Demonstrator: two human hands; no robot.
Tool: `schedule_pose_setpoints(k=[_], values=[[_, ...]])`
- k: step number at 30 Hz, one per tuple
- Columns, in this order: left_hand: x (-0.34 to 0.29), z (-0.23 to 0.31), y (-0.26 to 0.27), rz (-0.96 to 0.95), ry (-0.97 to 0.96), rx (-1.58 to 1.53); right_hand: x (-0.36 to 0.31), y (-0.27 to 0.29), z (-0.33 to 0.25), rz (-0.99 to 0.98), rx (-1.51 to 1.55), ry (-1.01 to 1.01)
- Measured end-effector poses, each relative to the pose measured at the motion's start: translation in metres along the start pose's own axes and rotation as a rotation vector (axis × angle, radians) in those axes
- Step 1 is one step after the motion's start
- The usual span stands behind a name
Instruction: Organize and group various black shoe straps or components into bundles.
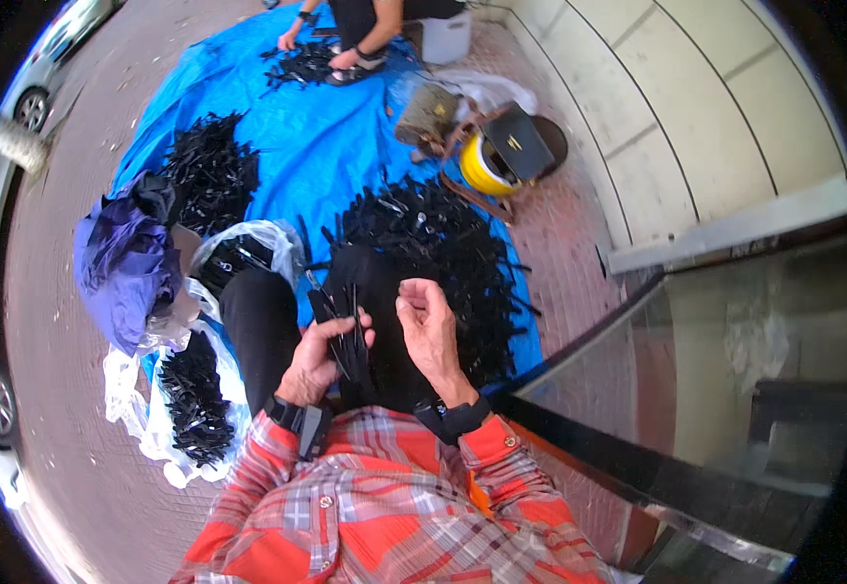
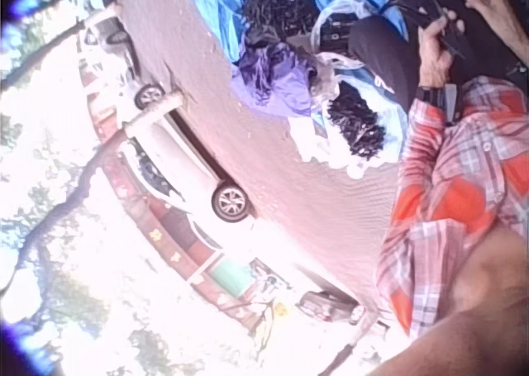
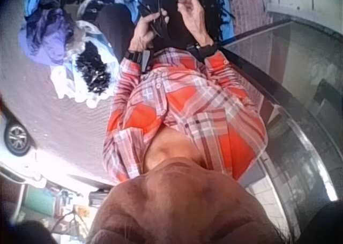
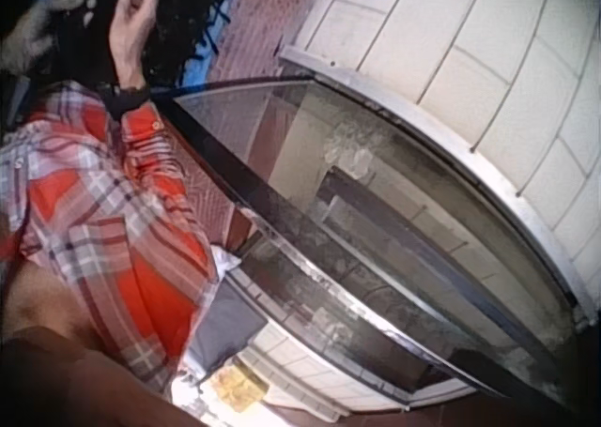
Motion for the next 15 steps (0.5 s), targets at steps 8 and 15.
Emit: schedule_pose_setpoints(k=[8,15], values=[[0.022,-0.036,-0.004,0.034,0.234,-0.017,-0.064,0.038,-0.028,-0.183,-0.372,0.504],[0.009,-0.042,-0.005,0.01,0.271,0.142,-0.074,0.048,-0.046,-0.313,-0.472,0.762]])
Point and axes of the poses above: each hand's wrist, its own x-axis towards the middle knuckle, its own y-axis out of the back of the hand, z = x × y, the point moved 3 cm from there along x, towards the middle knuckle, and after that the axes turned 13 degrees about -x, right-handed, at the moved point
